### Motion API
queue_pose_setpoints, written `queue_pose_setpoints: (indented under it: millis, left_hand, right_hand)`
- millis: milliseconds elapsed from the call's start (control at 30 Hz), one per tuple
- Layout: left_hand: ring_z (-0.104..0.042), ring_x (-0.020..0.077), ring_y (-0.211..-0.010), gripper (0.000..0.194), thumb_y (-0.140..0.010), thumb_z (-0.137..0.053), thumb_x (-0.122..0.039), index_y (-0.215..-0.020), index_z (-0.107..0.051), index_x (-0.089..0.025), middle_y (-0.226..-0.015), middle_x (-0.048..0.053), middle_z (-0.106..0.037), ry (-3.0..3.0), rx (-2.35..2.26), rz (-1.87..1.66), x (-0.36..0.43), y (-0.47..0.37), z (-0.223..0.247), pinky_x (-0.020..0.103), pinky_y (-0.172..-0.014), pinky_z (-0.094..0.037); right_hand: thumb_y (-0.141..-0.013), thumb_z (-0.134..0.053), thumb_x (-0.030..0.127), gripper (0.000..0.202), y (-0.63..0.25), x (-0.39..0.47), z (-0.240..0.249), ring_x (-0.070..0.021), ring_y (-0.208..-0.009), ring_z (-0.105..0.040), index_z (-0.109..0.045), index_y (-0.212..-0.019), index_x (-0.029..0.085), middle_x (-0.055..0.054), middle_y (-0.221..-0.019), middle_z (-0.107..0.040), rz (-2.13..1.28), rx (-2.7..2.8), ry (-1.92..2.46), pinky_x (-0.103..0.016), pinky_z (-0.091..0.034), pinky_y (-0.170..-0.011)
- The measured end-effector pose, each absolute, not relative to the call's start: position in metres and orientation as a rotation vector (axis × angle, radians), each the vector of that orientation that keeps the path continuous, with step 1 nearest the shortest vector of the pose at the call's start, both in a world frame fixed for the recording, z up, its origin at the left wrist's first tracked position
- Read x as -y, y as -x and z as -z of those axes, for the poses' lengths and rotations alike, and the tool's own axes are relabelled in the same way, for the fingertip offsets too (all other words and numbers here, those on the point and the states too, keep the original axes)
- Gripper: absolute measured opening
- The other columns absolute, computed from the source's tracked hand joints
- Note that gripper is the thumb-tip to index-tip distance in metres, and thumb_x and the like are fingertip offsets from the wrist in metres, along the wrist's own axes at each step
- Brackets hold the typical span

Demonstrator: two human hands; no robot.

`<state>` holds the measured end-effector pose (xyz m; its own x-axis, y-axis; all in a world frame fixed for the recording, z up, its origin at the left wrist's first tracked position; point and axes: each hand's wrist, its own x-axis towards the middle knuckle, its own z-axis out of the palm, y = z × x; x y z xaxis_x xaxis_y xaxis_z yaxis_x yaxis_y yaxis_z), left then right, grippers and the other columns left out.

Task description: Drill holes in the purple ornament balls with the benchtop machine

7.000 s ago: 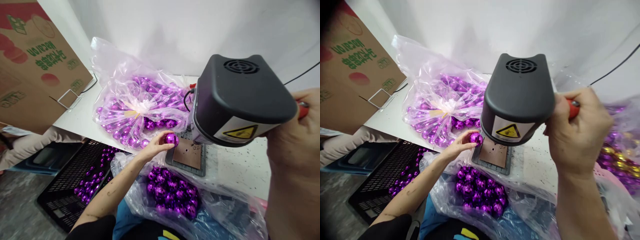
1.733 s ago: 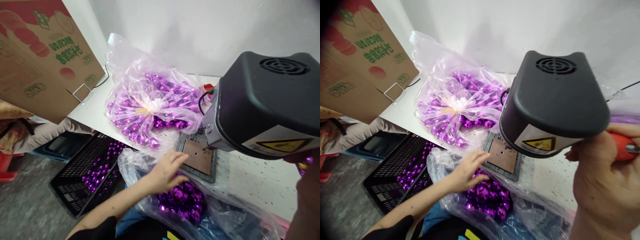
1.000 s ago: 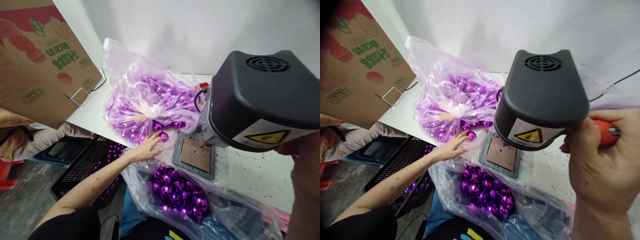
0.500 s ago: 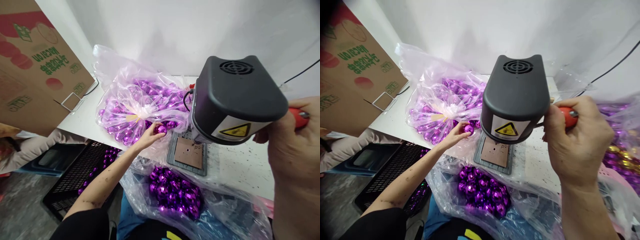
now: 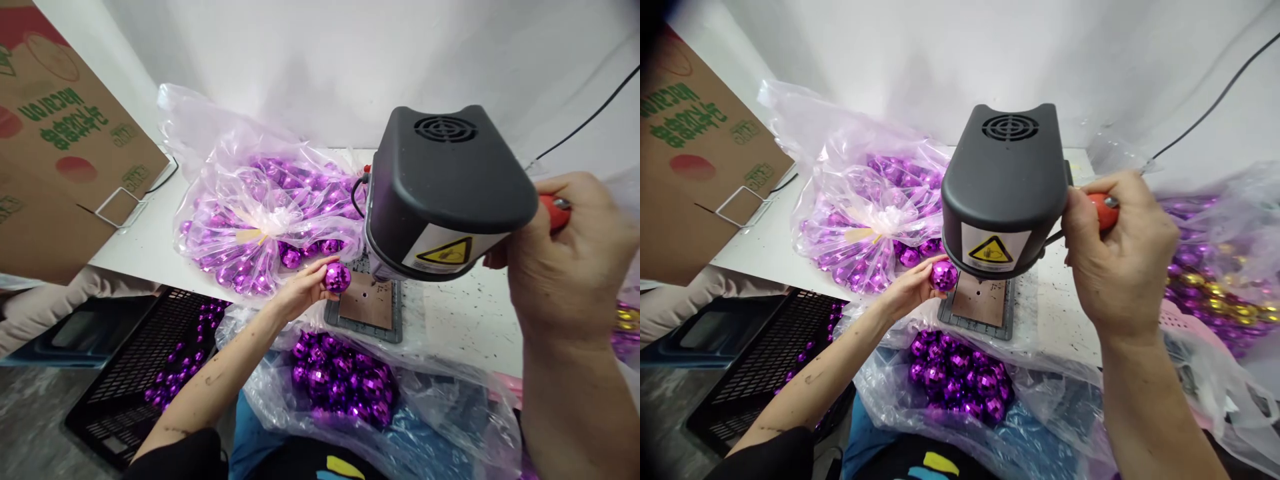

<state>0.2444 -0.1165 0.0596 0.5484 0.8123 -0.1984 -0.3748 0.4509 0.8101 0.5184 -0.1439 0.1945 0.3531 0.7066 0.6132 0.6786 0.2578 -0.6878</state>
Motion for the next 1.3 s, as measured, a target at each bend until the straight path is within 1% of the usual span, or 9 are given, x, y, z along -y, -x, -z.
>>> queue_pose_setpoints:
  millis: [100,200,433,533,767,933,1033,1200,1300]
  left_hand:
    - [-0.067,0.0169,-0.094,0.044,-0.081,-0.081,-0.036,-0.121,-0.071,-0.020,-0.120,0.010,-0.070,-0.780,-0.679,-0.811,0.122,-0.254,-0.056,0.028,-0.079,-0.056]
    - [-0.066,0.0168,-0.092,0.046,-0.078,-0.084,-0.040,-0.117,-0.073,-0.017,-0.113,0.009,-0.071,-0.816,-0.719,-0.812,0.125,-0.262,-0.053,0.028,-0.078,-0.054]
    - [-0.065,0.0224,-0.104,0.053,-0.077,-0.082,-0.046,-0.119,-0.069,-0.018,-0.116,0.010,-0.071,-1.020,-0.865,-0.829,0.127,-0.274,-0.042,0.032,-0.086,-0.052]
    - [-0.062,0.0232,-0.110,0.055,-0.079,-0.080,-0.041,-0.126,-0.064,-0.020,-0.122,0.008,-0.069,-1.211,-0.930,-0.864,0.128,-0.280,-0.034,0.035,-0.094,-0.049]
    - [-0.061,0.0261,-0.107,0.049,-0.081,-0.077,-0.032,-0.126,-0.060,-0.021,-0.118,0.009,-0.066,-1.708,-1.100,-0.888,0.128,-0.300,-0.015,0.041,-0.095,-0.049]
    - [-0.055,0.0302,-0.122,0.050,-0.083,-0.075,-0.026,-0.129,-0.056,-0.021,-0.128,0.012,-0.062,-2.110,-1.063,-0.903,0.131,-0.309,-0.014,0.048,-0.108,-0.041]
    - [-0.053,0.0308,-0.125,0.047,-0.083,-0.073,-0.022,-0.127,-0.057,-0.022,-0.131,0.012,-0.061,-2.148,-1.120,-0.881,0.136,-0.315,-0.012,0.048,-0.109,-0.039]
    - [-0.055,0.0306,-0.121,0.051,-0.083,-0.075,-0.036,-0.127,-0.055,-0.020,-0.127,0.011,-0.062,-2.043,-1.122,-0.859,0.142,-0.323,-0.009,0.047,-0.106,-0.040]
    - [-0.054,0.0298,-0.122,0.046,-0.087,-0.070,-0.038,-0.127,-0.055,-0.020,-0.124,0.010,-0.063,-2.015,-1.160,-0.872,0.142,-0.326,-0.007,0.049,-0.112,-0.034]
  right_hand:
    - [-0.090,-0.060,0.055,0.040,-0.518,0.143,-0.195,-0.0055,-0.044,-0.049,-0.062,-0.089,0.014,0.006,-0.051,-0.047,-0.051,1.334,1.444,-0.020,-0.035,-0.045]
    - [-0.089,-0.061,0.056,0.041,-0.516,0.142,-0.197,-0.0056,-0.042,-0.048,-0.061,-0.087,0.015,0.006,-0.051,-0.047,-0.065,1.318,1.428,-0.020,-0.034,-0.042]
    - [-0.088,-0.059,0.062,0.047,-0.517,0.140,-0.197,-0.0049,-0.042,-0.048,-0.061,-0.086,0.015,0.007,-0.052,-0.045,-0.075,1.320,1.409,-0.019,-0.034,-0.040]
    - [-0.089,-0.059,0.060,0.045,-0.518,0.138,-0.195,-0.0041,-0.043,-0.047,-0.061,-0.088,0.014,0.007,-0.054,-0.045,-0.055,1.314,1.410,-0.019,-0.033,-0.043]
    - [-0.090,-0.058,0.057,0.042,-0.518,0.136,-0.195,-0.0029,-0.043,-0.044,-0.060,-0.087,0.015,0.008,-0.053,-0.041,-0.070,1.330,1.388,-0.019,-0.032,-0.044]
    - [-0.089,-0.059,0.058,0.043,-0.519,0.136,-0.197,-0.0032,-0.045,-0.043,-0.060,-0.086,0.015,0.007,-0.053,-0.041,-0.088,1.336,1.388,-0.020,-0.032,-0.046]
    - [-0.088,-0.060,0.058,0.043,-0.520,0.135,-0.196,-0.0032,-0.048,-0.040,-0.060,-0.085,0.015,0.006,-0.056,-0.042,-0.090,1.336,1.386,-0.021,-0.031,-0.048]
    - [-0.089,-0.060,0.056,0.041,-0.520,0.135,-0.197,-0.0032,-0.050,-0.039,-0.059,-0.084,0.015,0.006,-0.058,-0.041,-0.103,1.342,1.387,-0.021,-0.031,-0.049]
    - [-0.088,-0.061,0.057,0.041,-0.519,0.134,-0.199,-0.0037,-0.047,-0.041,-0.058,-0.083,0.016,0.007,-0.056,-0.039,-0.126,1.333,1.385,-0.022,-0.032,-0.047]
